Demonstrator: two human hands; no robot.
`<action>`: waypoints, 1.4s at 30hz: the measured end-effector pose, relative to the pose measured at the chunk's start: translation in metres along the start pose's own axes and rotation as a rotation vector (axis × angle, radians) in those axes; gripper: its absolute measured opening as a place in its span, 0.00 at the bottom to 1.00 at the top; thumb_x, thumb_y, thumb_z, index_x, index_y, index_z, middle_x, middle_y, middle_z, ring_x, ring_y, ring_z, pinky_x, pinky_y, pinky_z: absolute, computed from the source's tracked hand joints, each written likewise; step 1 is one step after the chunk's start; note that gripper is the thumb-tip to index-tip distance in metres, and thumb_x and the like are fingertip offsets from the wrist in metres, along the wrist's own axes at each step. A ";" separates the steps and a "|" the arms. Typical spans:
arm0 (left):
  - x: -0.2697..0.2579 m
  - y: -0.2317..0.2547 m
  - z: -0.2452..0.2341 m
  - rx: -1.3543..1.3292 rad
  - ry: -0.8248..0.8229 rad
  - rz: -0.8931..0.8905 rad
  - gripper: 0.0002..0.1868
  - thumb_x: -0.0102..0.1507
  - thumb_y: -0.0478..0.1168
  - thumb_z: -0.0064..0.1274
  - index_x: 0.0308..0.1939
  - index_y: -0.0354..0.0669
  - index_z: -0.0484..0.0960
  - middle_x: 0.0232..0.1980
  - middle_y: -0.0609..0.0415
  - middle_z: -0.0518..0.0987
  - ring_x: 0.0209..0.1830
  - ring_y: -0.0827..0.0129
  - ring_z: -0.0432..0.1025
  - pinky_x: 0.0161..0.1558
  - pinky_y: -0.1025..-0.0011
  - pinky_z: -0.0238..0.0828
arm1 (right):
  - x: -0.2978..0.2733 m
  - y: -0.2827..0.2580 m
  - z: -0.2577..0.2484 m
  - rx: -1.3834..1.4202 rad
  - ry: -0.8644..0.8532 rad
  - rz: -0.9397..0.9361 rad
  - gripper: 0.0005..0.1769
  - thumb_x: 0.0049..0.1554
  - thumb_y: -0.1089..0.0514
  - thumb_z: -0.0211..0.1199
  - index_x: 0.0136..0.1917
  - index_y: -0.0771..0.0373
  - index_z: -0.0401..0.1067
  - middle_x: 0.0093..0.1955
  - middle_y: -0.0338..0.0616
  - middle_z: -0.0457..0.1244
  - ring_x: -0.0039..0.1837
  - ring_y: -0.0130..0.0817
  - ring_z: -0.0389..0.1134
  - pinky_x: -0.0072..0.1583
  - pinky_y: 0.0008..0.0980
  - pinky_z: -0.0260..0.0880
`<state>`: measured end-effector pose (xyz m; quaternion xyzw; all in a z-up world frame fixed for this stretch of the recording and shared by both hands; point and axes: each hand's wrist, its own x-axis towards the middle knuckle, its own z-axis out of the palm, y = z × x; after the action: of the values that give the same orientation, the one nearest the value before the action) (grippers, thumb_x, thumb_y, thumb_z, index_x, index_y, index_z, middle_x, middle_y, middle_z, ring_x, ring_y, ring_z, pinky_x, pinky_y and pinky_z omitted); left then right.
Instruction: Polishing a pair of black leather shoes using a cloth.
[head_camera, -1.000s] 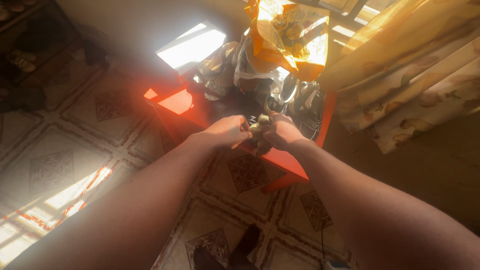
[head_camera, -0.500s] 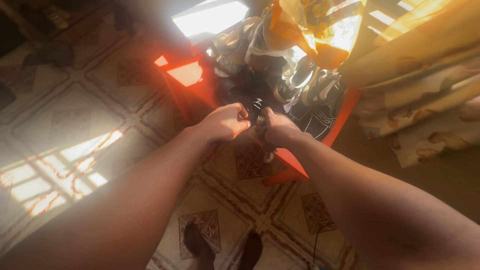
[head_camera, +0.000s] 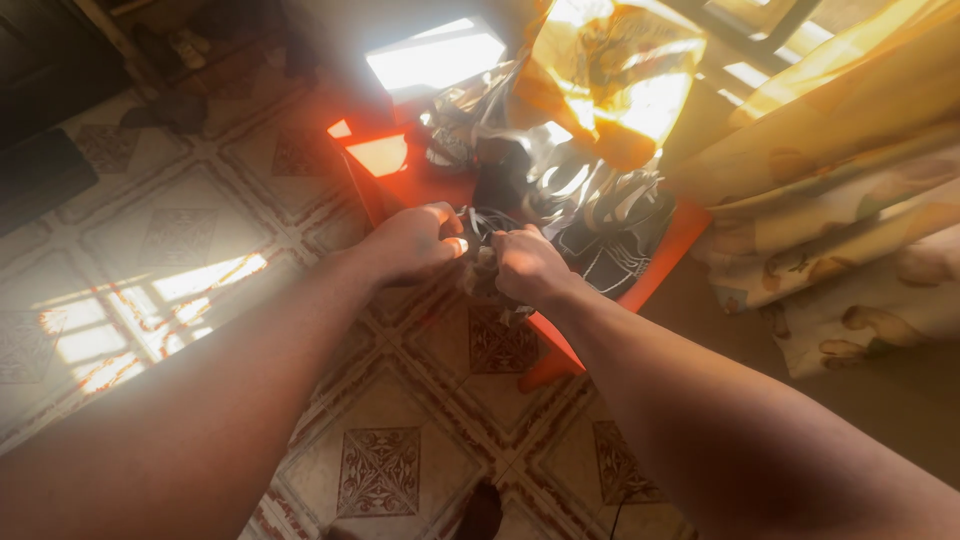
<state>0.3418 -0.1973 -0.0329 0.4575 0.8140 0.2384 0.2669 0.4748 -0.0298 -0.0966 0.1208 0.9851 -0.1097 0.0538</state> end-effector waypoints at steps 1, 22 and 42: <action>-0.001 0.002 -0.002 0.003 0.008 0.012 0.22 0.62 0.49 0.56 0.55 0.42 0.77 0.57 0.42 0.81 0.58 0.54 0.75 0.57 0.59 0.71 | -0.003 0.001 -0.001 -0.008 0.012 0.003 0.07 0.49 0.63 0.58 0.42 0.64 0.74 0.44 0.53 0.70 0.54 0.55 0.70 0.60 0.45 0.66; -0.139 0.056 -0.100 0.224 -0.203 0.293 0.32 0.57 0.44 0.59 0.65 0.51 0.70 0.53 0.48 0.82 0.55 0.56 0.77 0.55 0.62 0.73 | -0.099 -0.158 -0.183 0.160 0.034 -0.527 0.32 0.45 0.73 0.57 0.58 0.51 0.80 0.56 0.37 0.71 0.59 0.44 0.66 0.62 0.40 0.68; -0.203 0.041 -0.172 0.583 0.340 0.199 0.09 0.59 0.46 0.55 0.37 0.53 0.89 0.40 0.49 0.86 0.46 0.58 0.78 0.65 0.59 0.61 | -0.089 -0.214 -0.223 0.104 0.763 -0.769 0.06 0.56 0.56 0.62 0.39 0.52 0.79 0.33 0.33 0.68 0.41 0.31 0.68 0.48 0.34 0.68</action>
<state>0.3439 -0.3800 0.1650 0.5455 0.8320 0.0933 -0.0388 0.4897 -0.2012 0.1754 -0.2144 0.9013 -0.1184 -0.3574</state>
